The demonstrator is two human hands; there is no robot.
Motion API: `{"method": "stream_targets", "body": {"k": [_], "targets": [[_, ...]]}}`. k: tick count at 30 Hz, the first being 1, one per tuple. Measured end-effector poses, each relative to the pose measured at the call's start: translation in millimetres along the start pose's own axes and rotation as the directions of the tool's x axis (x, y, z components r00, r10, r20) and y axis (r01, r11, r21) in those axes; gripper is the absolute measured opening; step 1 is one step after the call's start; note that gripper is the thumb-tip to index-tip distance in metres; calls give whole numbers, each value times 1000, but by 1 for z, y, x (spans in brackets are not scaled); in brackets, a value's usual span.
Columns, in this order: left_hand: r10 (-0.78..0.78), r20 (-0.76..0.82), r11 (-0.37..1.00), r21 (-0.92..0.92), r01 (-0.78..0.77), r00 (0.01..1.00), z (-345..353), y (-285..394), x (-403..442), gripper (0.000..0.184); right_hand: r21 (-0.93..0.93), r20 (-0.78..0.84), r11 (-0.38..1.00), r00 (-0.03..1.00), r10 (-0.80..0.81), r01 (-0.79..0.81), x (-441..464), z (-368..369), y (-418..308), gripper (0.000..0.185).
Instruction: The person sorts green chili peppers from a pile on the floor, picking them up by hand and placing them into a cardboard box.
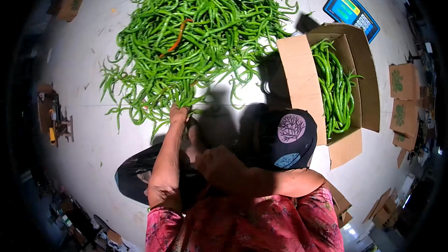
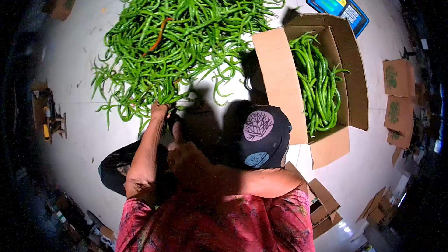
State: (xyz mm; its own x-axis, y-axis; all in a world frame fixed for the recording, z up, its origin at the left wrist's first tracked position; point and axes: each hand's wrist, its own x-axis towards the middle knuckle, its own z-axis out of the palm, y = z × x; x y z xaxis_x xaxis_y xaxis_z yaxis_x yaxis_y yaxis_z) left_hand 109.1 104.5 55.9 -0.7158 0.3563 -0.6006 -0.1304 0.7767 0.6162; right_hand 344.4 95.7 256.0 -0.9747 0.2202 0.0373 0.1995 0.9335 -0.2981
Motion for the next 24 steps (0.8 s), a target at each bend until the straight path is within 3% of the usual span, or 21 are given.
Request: {"method": "stream_targets", "body": {"k": [6,9,11,13,16,18,24], "targets": [[55,116,998,-8,-55,992,-25,23,-34,25,-160,-103,987,995,0,-16,3,-10,13,43],[99,130,995,-33,-95,987,-37,21,-40,24,-62,-88,995,994,71,-77,2,-3,13,21],[98,196,993,-84,-83,976,-52,25,-47,25,-81,-228,996,974,15,-35,2,53,16,20],[65,254,991,-134,-31,965,-67,43,-68,23,-39,-319,995,944,77,-94,11,63,14,18],[136,323,986,-134,-97,936,-95,73,-99,22,-46,-239,989,963,124,-138,14,54,16,15],[160,394,973,-219,-77,905,-110,94,-112,30,-46,-213,998,977,21,-31,2,28,23,12],[328,469,898,-425,-116,820,-150,167,-155,46,210,-119,977,993,-6,32,7,43,40,15]]}}
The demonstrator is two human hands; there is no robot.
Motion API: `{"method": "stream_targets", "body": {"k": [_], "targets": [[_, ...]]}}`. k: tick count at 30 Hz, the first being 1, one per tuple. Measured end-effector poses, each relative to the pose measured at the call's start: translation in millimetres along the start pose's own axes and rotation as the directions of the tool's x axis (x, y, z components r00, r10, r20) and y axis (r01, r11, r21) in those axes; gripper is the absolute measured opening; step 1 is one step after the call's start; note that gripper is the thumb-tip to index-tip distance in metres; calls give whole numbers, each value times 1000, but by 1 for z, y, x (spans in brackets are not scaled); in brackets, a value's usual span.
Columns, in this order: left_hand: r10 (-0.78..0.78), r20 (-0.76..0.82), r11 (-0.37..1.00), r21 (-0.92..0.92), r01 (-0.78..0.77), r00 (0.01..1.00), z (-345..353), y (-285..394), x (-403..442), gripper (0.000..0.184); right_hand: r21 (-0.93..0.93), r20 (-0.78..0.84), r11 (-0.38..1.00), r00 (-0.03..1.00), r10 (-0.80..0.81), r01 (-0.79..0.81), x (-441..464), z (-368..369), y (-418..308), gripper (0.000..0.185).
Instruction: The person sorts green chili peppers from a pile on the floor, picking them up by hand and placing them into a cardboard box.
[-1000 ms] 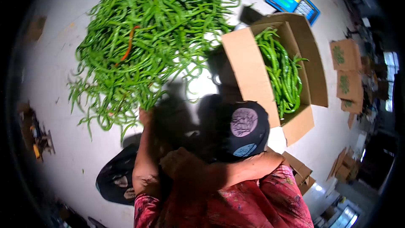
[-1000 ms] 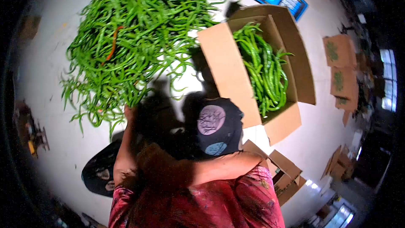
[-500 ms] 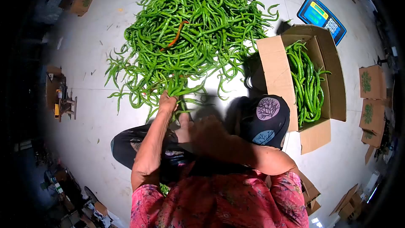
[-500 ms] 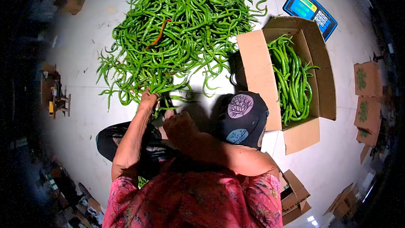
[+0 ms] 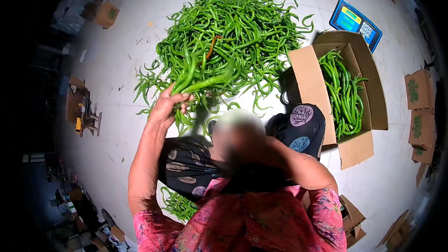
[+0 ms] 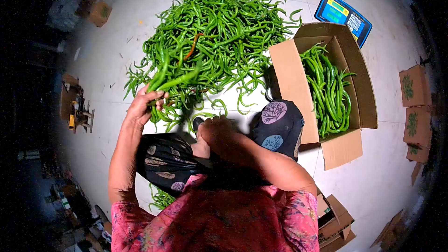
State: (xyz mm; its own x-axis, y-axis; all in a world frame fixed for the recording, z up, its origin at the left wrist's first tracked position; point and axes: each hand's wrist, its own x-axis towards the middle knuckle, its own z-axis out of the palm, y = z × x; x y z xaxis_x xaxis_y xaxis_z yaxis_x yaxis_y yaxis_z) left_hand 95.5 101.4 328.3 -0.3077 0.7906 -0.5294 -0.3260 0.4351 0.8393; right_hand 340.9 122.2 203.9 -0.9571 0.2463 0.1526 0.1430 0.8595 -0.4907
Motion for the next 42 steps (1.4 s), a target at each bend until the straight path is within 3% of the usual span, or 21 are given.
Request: {"method": "stream_targets", "body": {"k": [2,3,6,7,8,10,12,13,14,16,18,23,26,29,31,34,40,42], "targets": [[75,96,992,-105,-65,993,1,14,-5,44,-25,-36,997,997,68,-69,2,-51,-1,19],[91,114,984,-166,-71,989,2,19,-6,43,144,-61,990,998,11,-2,2,-50,11,29],[162,222,950,-297,-92,962,7,27,-6,38,304,-343,952,936,82,28,18,-101,12,37],[189,262,935,-342,-92,946,9,27,-6,38,430,-475,900,866,158,71,21,-119,9,40],[218,303,918,-385,-90,928,12,27,-6,38,458,-300,874,897,324,-163,32,-141,6,43],[246,346,908,-409,-91,905,21,28,-9,39,437,-373,882,857,356,-176,46,-151,19,48],[258,409,904,-422,-68,875,25,26,-7,41,523,-251,808,857,451,-272,65,-158,34,46],[268,445,900,-433,-57,855,28,26,-6,42,648,-91,687,862,498,-329,72,-165,39,62],[283,490,882,-470,-24,825,30,25,-5,42,794,-184,590,867,462,-145,83,-132,60,49],[296,513,866,-501,0,805,34,27,-5,42,864,81,439,929,362,-246,85,-153,57,35],[311,535,852,-523,19,786,35,27,-2,42,919,136,308,933,334,-245,85,-163,41,23],[346,548,823,-566,34,762,30,20,12,45,987,35,140,954,296,-79,89,-166,45,23],[357,562,832,-554,19,746,32,17,16,51,993,11,110,957,289,-44,94,-156,45,25],[362,581,843,-539,10,729,30,14,23,55,996,-24,-74,945,325,51,98,-159,34,34],[312,529,877,-479,-25,790,34,15,22,55,981,-17,-177,938,346,83,98,-164,31,37],[308,511,886,-461,-47,802,45,14,23,54,1000,12,3,892,451,-15,98,-157,45,38],[305,436,886,-455,-84,847,63,9,24,44,945,-18,-264,839,544,191,90,-160,50,21],[312,459,863,-503,-46,832,67,6,25,42,942,-65,-247,844,532,228,89,-162,52,24]]}}
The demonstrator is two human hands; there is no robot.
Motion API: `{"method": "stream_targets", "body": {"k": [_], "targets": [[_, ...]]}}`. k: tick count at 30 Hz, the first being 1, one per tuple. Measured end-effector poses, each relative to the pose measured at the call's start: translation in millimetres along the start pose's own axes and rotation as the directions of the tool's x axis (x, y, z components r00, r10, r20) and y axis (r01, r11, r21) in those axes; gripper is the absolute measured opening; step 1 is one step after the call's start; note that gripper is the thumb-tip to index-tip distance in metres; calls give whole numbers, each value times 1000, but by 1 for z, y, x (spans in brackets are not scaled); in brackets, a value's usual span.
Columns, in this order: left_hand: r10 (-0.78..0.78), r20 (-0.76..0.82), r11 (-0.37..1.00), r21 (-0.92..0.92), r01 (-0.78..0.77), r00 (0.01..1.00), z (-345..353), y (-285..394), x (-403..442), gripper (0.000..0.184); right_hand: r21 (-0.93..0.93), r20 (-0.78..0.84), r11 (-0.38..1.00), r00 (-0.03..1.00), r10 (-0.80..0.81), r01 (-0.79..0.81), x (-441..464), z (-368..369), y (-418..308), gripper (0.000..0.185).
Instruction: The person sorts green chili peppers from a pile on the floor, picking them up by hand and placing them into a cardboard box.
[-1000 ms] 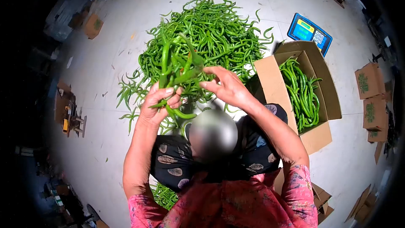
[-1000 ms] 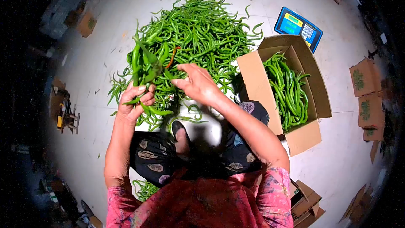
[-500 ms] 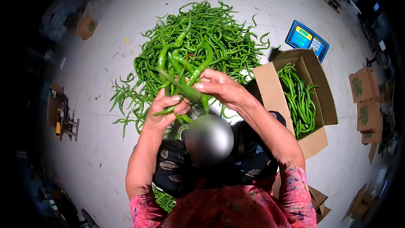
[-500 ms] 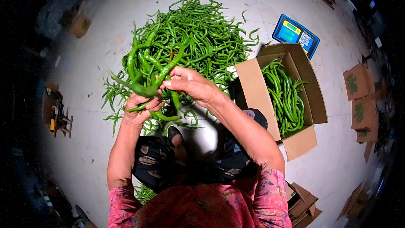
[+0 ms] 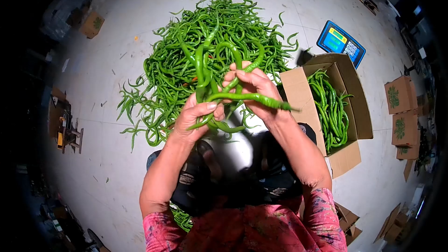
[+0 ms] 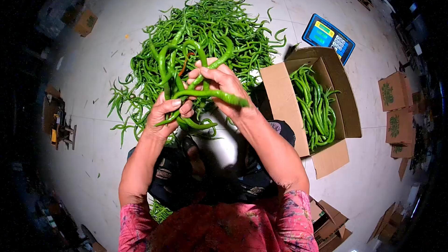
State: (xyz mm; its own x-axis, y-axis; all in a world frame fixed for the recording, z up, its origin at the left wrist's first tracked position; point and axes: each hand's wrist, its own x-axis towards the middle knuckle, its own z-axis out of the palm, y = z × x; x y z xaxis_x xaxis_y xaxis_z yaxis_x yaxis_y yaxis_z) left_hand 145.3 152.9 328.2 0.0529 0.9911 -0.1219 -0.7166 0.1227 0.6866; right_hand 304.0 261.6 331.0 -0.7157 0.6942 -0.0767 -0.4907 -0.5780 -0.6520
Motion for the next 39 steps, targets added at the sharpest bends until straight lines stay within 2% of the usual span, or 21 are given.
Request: {"method": "stream_targets", "body": {"k": [2,3,6,9,12,14,18,20,23,24,27,31,35,37,39], "targets": [[16,29,995,-100,-13,999,-3,-9,2,40,6,-33,1000,999,-20,21,-2,1,-2,25],[22,31,994,-107,-19,999,1,-9,2,34,9,-48,1000,998,-28,29,-2,1,-3,26],[45,-28,996,-73,-47,999,2,-12,3,39,-2,-113,1000,993,-29,29,-2,-4,0,29],[27,-60,995,-96,-33,998,-4,-15,8,36,-78,-211,997,977,-24,8,0,-9,7,30],[-59,-243,991,103,86,968,0,-10,10,32,-97,-309,994,948,-81,53,2,-13,9,26],[-25,-267,997,70,45,963,-1,-13,9,26,-120,-395,988,908,-139,99,1,-12,10,24],[61,-300,996,-48,-79,952,-11,-18,10,24,-184,-315,956,908,-276,227,0,-18,11,16],[96,-226,970,-196,-142,969,-20,-16,11,29,-190,-364,969,905,-219,158,4,-22,9,13],[121,-216,954,-243,-173,969,-23,-12,12,33,-116,-420,992,903,-91,45,-2,-12,3,17],[131,-220,949,-255,-186,967,-24,-12,12,34,-107,-385,993,919,-83,45,-2,-15,4,17],[144,-231,963,-190,-190,962,-19,-11,9,33,-99,-245,994,968,-61,37,-2,-23,5,20],[111,-234,983,-120,-141,966,-17,-14,8,34,-77,-78,995,995,57,-63,-8,-7,4,29],[42,-219,985,-155,-77,975,-11,-15,7,31,-142,-65,990,997,-34,25,-5,-5,8,21],[32,-192,981,-182,-68,981,-12,-15,7,32,-106,-105,993,992,-71,60,-2,-9,2,14],[41,-208,992,-108,-65,977,-13,-13,7,36,-84,-126,993,988,-91,80,-3,-14,-7,17]]}}
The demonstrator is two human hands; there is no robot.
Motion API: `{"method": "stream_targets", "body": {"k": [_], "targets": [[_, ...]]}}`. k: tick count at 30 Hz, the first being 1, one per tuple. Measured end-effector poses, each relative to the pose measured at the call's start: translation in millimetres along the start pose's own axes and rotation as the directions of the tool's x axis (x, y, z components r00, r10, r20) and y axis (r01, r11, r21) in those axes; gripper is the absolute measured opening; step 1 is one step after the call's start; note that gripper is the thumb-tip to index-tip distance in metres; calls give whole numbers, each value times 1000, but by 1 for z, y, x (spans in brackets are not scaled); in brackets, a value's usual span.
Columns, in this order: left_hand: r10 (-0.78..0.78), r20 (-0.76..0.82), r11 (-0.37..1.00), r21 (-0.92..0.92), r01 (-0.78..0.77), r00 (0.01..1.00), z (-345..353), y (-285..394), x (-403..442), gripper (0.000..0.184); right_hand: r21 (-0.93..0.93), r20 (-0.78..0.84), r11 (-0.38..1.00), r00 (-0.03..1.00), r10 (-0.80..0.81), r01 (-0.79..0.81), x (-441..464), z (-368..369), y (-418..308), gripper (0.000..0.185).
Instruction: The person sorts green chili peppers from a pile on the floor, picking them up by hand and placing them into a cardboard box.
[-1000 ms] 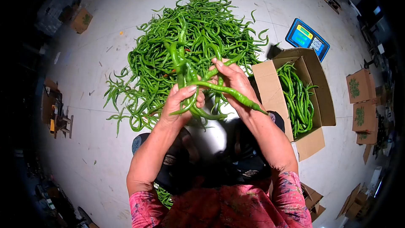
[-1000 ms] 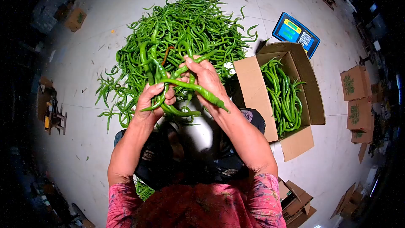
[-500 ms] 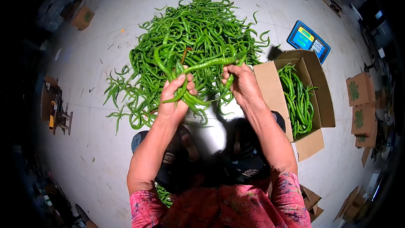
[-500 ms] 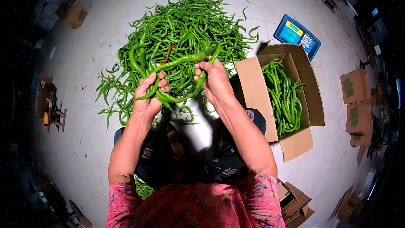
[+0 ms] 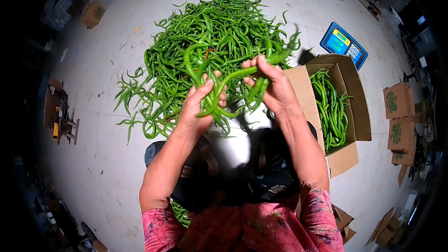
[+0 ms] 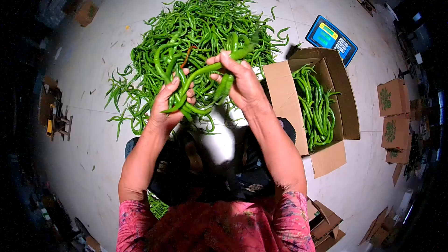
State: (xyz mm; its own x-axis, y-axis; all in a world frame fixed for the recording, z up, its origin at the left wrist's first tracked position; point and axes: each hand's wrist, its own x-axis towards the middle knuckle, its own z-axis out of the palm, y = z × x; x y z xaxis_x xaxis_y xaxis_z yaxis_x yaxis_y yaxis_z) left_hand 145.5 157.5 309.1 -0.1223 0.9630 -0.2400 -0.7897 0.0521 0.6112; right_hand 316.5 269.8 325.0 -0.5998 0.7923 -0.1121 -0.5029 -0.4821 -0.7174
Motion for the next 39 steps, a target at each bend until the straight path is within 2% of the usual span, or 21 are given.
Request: {"method": "stream_targets", "body": {"k": [1,4,5,7,10,13,17,21,23,25,29,30,34,39], "targets": [[6,-7,999,36,-6,1000,-1,2,0,37,13,42,1000,999,2,-3,-1,-1,-6,19],[14,-22,995,98,-12,1000,-5,3,0,40,255,202,966,979,-19,-34,9,-20,-6,21],[13,-24,994,113,-11,1000,-5,3,0,41,286,232,958,971,-61,-8,10,-24,-7,20],[8,-3,987,161,-7,1000,-6,3,0,41,269,221,963,974,-44,-18,7,-23,-14,21],[-10,40,970,245,0,999,-3,3,0,40,160,171,987,985,-14,-14,1,-10,-15,27],[-15,59,962,272,-2,998,2,3,-4,39,110,209,992,977,37,-61,-2,-3,-12,30],[-7,73,964,267,-13,997,3,2,-3,38,37,193,996,978,73,-82,-5,-1,-8,30],[-31,71,955,298,8,997,4,3,-3,39,-59,70,991,990,124,-120,-7,1,-4,27],[-55,83,951,307,27,995,4,3,-3,39,-51,73,991,989,127,-124,-5,0,0,24],[-66,81,951,307,38,994,9,5,-6,42,-57,105,990,985,137,-131,-6,-1,2,22],[-40,161,946,323,-15,986,10,7,-5,50,-191,19,963,981,195,-187,-15,20,0,24],[-27,182,945,325,-34,983,11,6,-4,52,-244,39,953,980,194,-179,-14,18,4,29],[-18,112,941,339,-21,994,8,3,-6,58,-336,1,923,980,199,-187,-16,19,11,34],[-1,102,968,251,-24,995,9,5,-5,60,-371,17,901,969,248,-224,-16,17,13,35]]}}
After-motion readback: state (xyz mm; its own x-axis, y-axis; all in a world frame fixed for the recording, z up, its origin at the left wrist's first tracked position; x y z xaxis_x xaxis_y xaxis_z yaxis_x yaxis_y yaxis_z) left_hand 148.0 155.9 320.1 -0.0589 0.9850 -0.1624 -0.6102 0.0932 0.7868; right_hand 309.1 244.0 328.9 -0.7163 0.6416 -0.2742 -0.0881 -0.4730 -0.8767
